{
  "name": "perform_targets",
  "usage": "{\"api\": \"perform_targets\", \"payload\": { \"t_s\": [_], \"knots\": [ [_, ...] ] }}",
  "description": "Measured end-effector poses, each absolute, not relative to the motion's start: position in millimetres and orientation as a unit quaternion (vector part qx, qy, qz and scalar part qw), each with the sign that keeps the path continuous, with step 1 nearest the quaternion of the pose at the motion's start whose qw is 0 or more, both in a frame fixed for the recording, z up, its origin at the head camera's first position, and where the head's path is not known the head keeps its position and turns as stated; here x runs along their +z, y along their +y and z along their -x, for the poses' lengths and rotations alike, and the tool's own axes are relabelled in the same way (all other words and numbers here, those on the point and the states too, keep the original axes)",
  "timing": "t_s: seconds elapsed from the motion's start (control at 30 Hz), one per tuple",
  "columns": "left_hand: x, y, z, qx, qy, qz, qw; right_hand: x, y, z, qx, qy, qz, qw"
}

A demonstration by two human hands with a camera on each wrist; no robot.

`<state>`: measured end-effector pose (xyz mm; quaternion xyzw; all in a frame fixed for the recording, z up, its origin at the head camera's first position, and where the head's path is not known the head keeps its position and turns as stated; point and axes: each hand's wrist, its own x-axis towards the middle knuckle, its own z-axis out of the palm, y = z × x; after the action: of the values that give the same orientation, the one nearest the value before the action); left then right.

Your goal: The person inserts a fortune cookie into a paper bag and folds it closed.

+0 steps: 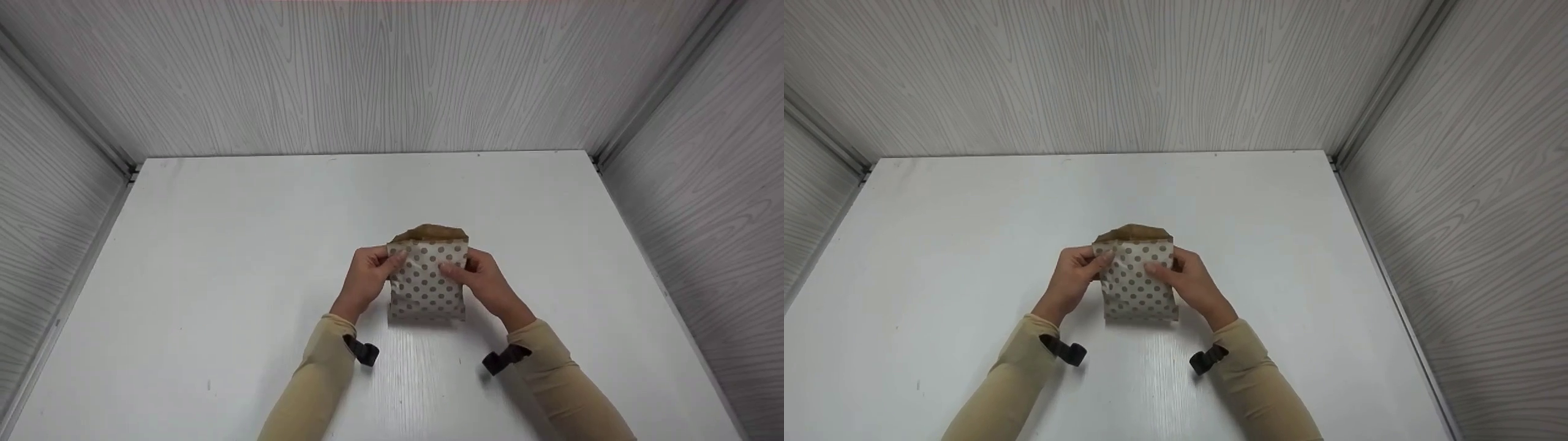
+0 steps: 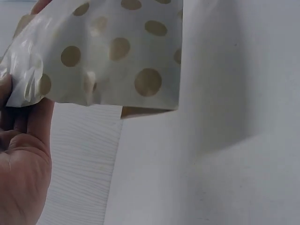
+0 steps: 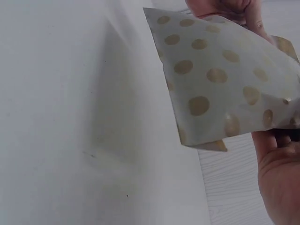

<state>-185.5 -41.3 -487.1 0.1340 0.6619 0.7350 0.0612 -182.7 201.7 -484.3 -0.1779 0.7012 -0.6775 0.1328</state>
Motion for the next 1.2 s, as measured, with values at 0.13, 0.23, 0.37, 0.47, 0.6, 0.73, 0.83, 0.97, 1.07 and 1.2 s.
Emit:
{"api": "perform_targets", "payload": {
  "t_s": [0.13, 0.23, 0.37, 0.47, 0.6, 0.73, 0.83, 0.97, 1.07, 1.2],
  "knots": [
    [-487.1, -44.4, 184.4, 0.75, 0.643, -0.133, 0.084, -480.7, 206.3, 184.6, -0.657, 0.71, 0.196, 0.159],
    [-488.8, -48.5, 184.5, 0.772, 0.615, -0.13, 0.098, -479.8, 211.2, 186.6, -0.653, 0.715, 0.198, 0.155],
    [-491.2, -56.0, 183.9, 0.787, 0.6, -0.108, 0.091, -481.5, 221.7, 186.8, -0.667, 0.706, 0.189, 0.147],
    [-491.1, -59.6, 184.0, 0.777, 0.617, -0.105, 0.074, -481.4, 226.5, 186.1, -0.676, 0.7, 0.184, 0.139],
    [-489.1, -58.2, 184.1, 0.758, 0.639, -0.115, 0.066, -478.6, 222.7, 186.3, -0.669, 0.711, 0.181, 0.121],
    [-485.6, -52.8, 182.9, 0.745, 0.648, -0.133, 0.082, -475.7, 212.8, 186.4, -0.656, 0.723, 0.187, 0.108],
    [-482.9, -49.6, 182.0, 0.736, 0.652, -0.156, 0.094, -475.2, 207.8, 185.8, -0.659, 0.723, 0.184, 0.096],
    [-483.3, -49.7, 181.5, 0.733, 0.65, -0.172, 0.1, -475.5, 206.0, 184.2, -0.672, 0.717, 0.17, 0.074],
    [-485.6, -50.7, 181.7, 0.737, 0.649, -0.166, 0.095, -474.6, 205.8, 182.7, -0.674, 0.716, 0.167, 0.07],
    [-487.4, -50.8, 181.6, 0.739, 0.648, -0.16, 0.088, -474.4, 205.7, 182.5, -0.672, 0.717, 0.166, 0.081]
  ]
}}
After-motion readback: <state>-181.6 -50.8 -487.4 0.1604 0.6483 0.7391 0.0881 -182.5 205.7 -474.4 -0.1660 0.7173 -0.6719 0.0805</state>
